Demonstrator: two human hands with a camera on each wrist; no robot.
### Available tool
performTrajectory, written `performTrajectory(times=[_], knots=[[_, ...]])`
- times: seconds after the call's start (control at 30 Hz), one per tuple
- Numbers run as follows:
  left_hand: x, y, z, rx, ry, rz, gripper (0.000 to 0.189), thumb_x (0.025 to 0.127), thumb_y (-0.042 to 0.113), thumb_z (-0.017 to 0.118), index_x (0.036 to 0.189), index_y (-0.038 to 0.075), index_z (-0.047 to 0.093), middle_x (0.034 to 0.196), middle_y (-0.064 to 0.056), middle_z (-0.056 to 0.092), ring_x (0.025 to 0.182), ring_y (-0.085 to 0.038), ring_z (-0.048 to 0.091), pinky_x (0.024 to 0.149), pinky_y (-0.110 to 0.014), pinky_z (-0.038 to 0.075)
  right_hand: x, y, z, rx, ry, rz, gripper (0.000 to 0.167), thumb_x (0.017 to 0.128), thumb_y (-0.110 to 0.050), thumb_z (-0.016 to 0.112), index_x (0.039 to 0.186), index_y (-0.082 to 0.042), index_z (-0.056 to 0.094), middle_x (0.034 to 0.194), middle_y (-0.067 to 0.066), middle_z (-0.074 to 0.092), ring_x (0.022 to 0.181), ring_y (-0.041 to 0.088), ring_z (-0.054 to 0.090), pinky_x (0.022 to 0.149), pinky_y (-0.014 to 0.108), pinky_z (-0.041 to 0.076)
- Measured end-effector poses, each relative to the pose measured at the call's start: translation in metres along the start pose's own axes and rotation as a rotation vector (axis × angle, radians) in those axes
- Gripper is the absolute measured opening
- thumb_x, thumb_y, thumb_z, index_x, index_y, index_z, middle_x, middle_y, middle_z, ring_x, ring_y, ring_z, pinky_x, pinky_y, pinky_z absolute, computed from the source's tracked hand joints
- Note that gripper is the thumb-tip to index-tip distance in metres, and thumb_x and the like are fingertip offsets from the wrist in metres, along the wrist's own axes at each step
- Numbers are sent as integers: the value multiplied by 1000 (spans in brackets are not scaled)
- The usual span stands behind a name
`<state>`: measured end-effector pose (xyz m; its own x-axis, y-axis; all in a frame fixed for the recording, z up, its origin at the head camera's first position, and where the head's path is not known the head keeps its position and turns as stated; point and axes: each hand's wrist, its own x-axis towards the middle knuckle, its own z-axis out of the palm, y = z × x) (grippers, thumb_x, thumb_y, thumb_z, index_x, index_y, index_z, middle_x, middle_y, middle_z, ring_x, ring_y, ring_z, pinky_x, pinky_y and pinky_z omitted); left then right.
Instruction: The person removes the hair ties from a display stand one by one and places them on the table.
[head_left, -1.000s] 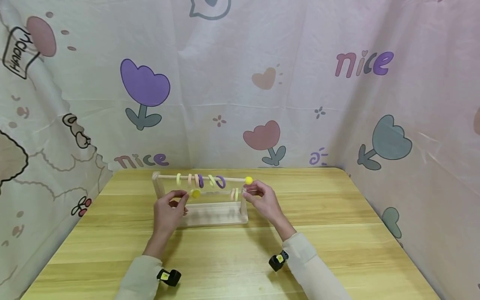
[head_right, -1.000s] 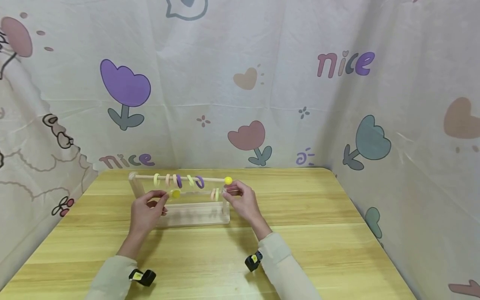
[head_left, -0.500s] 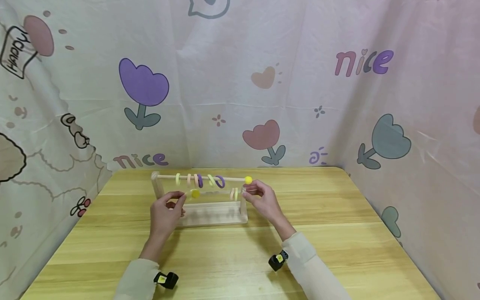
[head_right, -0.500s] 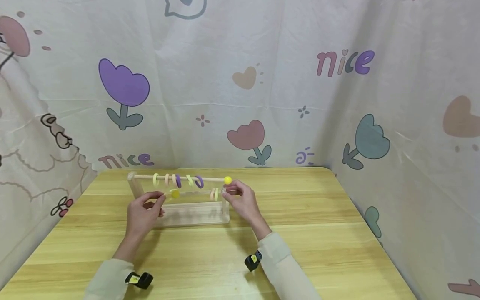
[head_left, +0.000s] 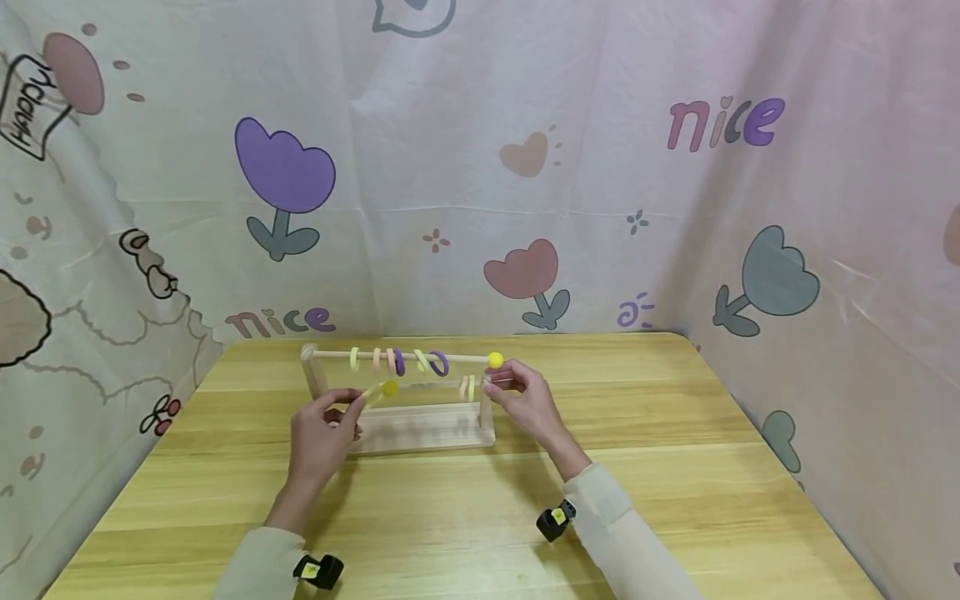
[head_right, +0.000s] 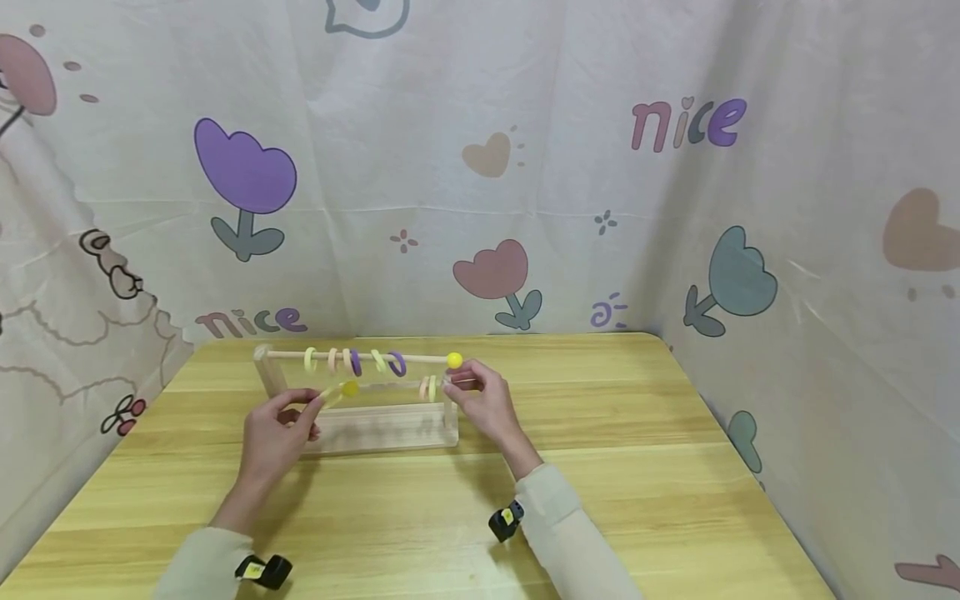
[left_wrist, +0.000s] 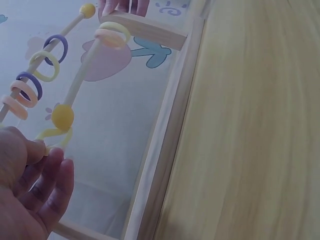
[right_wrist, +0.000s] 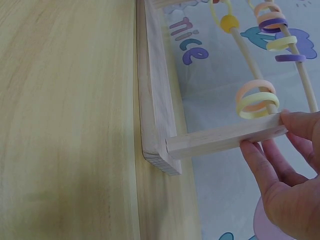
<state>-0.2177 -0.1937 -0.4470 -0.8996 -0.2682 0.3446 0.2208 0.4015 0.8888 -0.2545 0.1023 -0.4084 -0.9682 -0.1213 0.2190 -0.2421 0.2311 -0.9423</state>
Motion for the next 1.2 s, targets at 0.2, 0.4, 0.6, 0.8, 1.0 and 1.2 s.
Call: performTrajectory(times=[0.2, 0.4, 0.6, 0.8, 1.0, 1.2], knots=[[-2, -3, -7, 35, -23, 8, 13, 96, 7, 72, 107, 0, 75, 100, -22, 73, 56, -4, 62, 47, -21, 55, 9, 19, 0, 1, -8, -13, 22, 92, 0, 75, 113, 2, 70, 115, 22, 72, 110, 39, 68, 99, 50, 58], [-5, -5, -16, 95, -44, 44, 10, 96, 6, 72, 105, 1, 74, 98, -18, 75, 58, -7, 64, 50, -21, 56, 12, 29, -1, 5, -11, -28, 21, 91, -5, 78, 111, -5, 72, 113, 15, 73, 106, 30, 70, 93, 37, 61], [-8, -5, -25, 106, -85, 99, 8, 96, 6, 73, 102, 3, 75, 93, -16, 74, 57, -11, 65, 51, -23, 58, 12, 29, 0, 2, -4, -26, 20, 91, -3, 77, 111, -4, 72, 114, 16, 73, 107, 31, 69, 98, 48, 59], [-14, -2, -37, 115, -121, 208, 6, 94, 4, 75, 100, 7, 75, 86, -12, 72, 56, -14, 66, 51, -22, 57, 13, 26, 1, -14, -7, -4, 21, 92, 2, 74, 112, 3, 70, 115, 22, 71, 110, 38, 68, 100, 51, 58], [-17, -4, -50, 150, -150, 310, 13, 90, -2, 76, 96, 10, 76, 89, -8, 73, 56, -7, 64, 47, -17, 50, 13, 27, 0, -18, -16, -5, 23, 92, -1, 74, 114, 2, 69, 117, 22, 71, 110, 37, 68, 92, 32, 61], [-19, -9, -65, 225, -194, 314, 17, 89, -3, 76, 95, 13, 76, 91, -1, 73, 54, -3, 59, 45, -18, 47, 12, 27, -1, 4, -21, -28, 22, 92, -5, 77, 113, -3, 71, 116, 18, 73, 108, 32, 70, 86, 21, 58]])
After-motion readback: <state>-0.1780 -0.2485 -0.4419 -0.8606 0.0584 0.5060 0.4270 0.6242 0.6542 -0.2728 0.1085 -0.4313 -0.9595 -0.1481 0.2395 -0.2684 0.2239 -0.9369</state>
